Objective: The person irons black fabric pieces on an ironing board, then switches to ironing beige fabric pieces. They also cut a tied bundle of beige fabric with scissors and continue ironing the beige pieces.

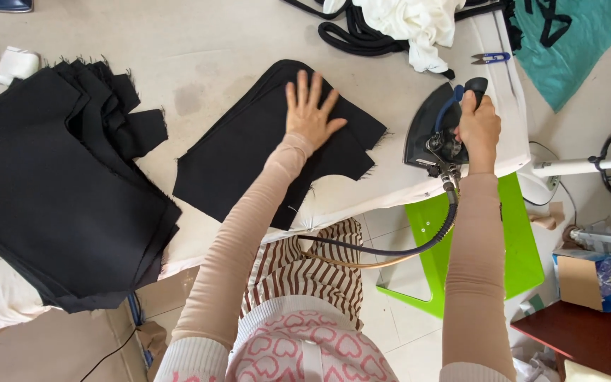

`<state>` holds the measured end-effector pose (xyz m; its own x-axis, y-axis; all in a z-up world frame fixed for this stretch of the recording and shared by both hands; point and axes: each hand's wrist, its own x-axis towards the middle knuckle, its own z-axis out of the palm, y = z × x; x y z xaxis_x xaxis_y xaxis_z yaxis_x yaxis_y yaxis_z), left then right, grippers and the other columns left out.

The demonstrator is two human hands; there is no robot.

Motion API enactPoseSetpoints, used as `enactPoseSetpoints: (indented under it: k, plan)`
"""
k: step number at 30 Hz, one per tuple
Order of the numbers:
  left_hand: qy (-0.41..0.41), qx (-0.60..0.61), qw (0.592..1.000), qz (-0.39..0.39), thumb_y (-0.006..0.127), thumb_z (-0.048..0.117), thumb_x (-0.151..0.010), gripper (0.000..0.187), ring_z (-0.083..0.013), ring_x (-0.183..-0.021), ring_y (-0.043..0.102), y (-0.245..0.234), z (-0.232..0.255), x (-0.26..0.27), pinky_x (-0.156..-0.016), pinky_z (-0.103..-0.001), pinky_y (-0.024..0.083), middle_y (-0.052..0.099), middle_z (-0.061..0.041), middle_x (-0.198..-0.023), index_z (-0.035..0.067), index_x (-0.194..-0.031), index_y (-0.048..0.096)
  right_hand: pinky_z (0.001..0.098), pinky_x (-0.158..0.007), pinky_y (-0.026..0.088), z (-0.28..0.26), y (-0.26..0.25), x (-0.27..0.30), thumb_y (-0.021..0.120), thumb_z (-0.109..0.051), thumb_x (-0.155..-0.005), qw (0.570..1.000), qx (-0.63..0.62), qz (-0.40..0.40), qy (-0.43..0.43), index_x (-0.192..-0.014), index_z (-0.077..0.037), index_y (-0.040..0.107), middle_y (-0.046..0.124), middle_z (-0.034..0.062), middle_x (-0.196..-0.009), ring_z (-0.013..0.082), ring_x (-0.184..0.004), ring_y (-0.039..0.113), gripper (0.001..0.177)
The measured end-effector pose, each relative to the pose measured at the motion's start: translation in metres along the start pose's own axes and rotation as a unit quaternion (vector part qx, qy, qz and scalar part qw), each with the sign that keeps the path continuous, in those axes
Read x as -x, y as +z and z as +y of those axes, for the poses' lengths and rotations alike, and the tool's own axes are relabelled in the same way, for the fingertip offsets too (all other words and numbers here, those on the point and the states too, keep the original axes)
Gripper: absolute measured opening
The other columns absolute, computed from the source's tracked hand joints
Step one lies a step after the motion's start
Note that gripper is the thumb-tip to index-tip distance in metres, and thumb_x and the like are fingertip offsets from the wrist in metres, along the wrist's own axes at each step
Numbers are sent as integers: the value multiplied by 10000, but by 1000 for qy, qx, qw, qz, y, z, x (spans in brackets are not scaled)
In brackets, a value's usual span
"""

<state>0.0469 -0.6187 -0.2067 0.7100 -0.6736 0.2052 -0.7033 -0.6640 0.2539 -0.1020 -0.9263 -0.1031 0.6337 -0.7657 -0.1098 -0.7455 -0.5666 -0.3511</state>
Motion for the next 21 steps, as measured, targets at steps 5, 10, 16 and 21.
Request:
enactPoseSetpoints:
  k: [5, 10, 16, 21]
  plan:
    - [103, -7, 989, -105, 203, 764, -928, 752, -380, -1482, -45, 18, 43, 16, -1162, -638, 13, 34, -76, -1631, 338, -1546, 246, 402, -586, 530, 11, 3, 0, 408, -491, -1075, 999, -12, 31, 0, -1007, -88, 561, 618, 12, -555, 221, -514, 651, 437]
    - [109, 12, 987, -114, 187, 739, -951, 745, -380, -1480, -44, 20, 51, 16, -1166, -613, 4, 28, -90, -1629, 298, -1545, 274, 381, -563, 540, 18, 5, 0, 494, -452, -1063, 998, -8, 44, -34, -958, -69, 598, 630, 19, -559, 204, -500, 652, 411]
    - [163, 39, 983, -68, 206, 730, -949, 775, -347, -1489, 11, 36, 53, 24, -1164, -580, -17, 144, -90, -1624, 235, -1537, 312, 397, -601, 529, 24, 8, -1, 480, -426, -1091, 998, 13, 41, -53, -969, -57, 602, 630, 24, -579, 228, -531, 659, 407]
    - [145, 3, 988, 47, 462, 246, -982, 502, -222, -1230, 393, 46, 52, 1, -930, -370, 380, 419, -20, -1362, 246, -1471, 346, 404, -621, 535, 29, 13, -9, 480, -436, -1091, 997, 43, 46, -40, -962, -68, 602, 637, 13, -577, 228, -555, 671, 408]
